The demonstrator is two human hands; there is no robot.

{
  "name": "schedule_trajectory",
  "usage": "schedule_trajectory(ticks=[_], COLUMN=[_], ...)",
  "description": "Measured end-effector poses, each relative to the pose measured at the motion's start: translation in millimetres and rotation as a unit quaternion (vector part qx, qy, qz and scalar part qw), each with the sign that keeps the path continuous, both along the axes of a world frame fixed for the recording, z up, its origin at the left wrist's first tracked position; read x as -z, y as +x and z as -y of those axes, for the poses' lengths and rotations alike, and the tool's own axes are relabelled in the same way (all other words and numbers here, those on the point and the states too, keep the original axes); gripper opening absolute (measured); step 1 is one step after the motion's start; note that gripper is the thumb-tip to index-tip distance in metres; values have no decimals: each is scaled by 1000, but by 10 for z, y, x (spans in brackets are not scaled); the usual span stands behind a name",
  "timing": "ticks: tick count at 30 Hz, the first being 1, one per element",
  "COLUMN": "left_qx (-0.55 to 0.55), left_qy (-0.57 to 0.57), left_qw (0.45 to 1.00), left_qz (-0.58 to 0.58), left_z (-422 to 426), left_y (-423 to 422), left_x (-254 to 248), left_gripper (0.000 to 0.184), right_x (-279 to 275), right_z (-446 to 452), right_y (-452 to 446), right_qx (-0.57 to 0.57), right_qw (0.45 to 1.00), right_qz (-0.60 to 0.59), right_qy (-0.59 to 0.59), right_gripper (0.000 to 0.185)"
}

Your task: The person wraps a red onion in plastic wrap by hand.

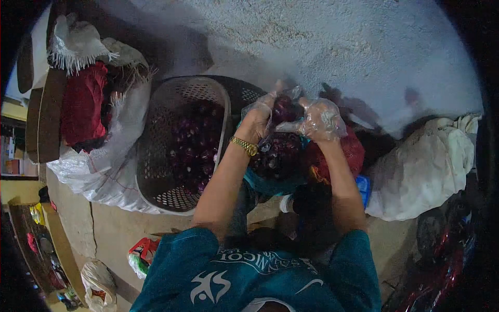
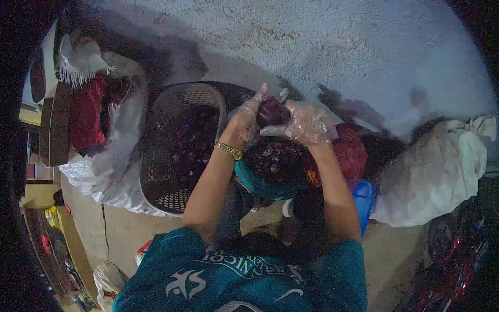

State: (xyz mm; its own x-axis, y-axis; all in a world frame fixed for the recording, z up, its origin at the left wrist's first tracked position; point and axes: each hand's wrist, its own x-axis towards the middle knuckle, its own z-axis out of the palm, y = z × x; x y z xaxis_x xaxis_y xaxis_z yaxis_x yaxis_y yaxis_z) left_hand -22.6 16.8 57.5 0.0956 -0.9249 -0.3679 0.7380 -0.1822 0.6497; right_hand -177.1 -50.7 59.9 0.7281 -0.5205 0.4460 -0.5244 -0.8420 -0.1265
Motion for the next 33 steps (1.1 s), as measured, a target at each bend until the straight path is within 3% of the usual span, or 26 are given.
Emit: schedule_trajectory(ticks=[4, 6, 7, 9, 13, 15, 22, 31, 33], left_qx=[24, 11, 6, 1, 2, 5, -29, -82, -88], left_qy=[15, -1, -3, -4, 12, 29, 20, 25, 30], left_qw=[1000, 1000, 1000, 1000, 1000, 999, 999, 995, 994], left_qz=[-1, -14, -7, -2, -25, -22, -17, -45, -51], left_z=[16, 9, -8, -7, 37, 26, 0, 91, 103], left_y=[-3, -12, -14, -17, 13, 7, -27, 139, 167], left_x=[-19, -22, -44, -33, 76, 30, -96, 163, 172], left_gripper=[52, 56, 55, 54, 51, 51, 49, 43, 43], right_x=[151, 295, 291, 222, -15, -230, -98, 19, -33], right_z=[55, 122, 109, 40, -43, -67, -9, -12, -23], right_y=[-29, -22, -29, -43, 7, 24, 44, 41, 34], right_qx=[1, -44, -43, -6, 8, -4, -8, -112, -148], right_qw=[999, 978, 978, 993, 998, 985, 990, 985, 970], right_qz=[28, 125, 126, 98, 65, 30, 12, -69, -110], right_qy=[-24, -161, -161, -72, 0, 169, 139, 110, 156], right_gripper=[71, 72, 72, 68, 65, 64, 63, 67, 65])
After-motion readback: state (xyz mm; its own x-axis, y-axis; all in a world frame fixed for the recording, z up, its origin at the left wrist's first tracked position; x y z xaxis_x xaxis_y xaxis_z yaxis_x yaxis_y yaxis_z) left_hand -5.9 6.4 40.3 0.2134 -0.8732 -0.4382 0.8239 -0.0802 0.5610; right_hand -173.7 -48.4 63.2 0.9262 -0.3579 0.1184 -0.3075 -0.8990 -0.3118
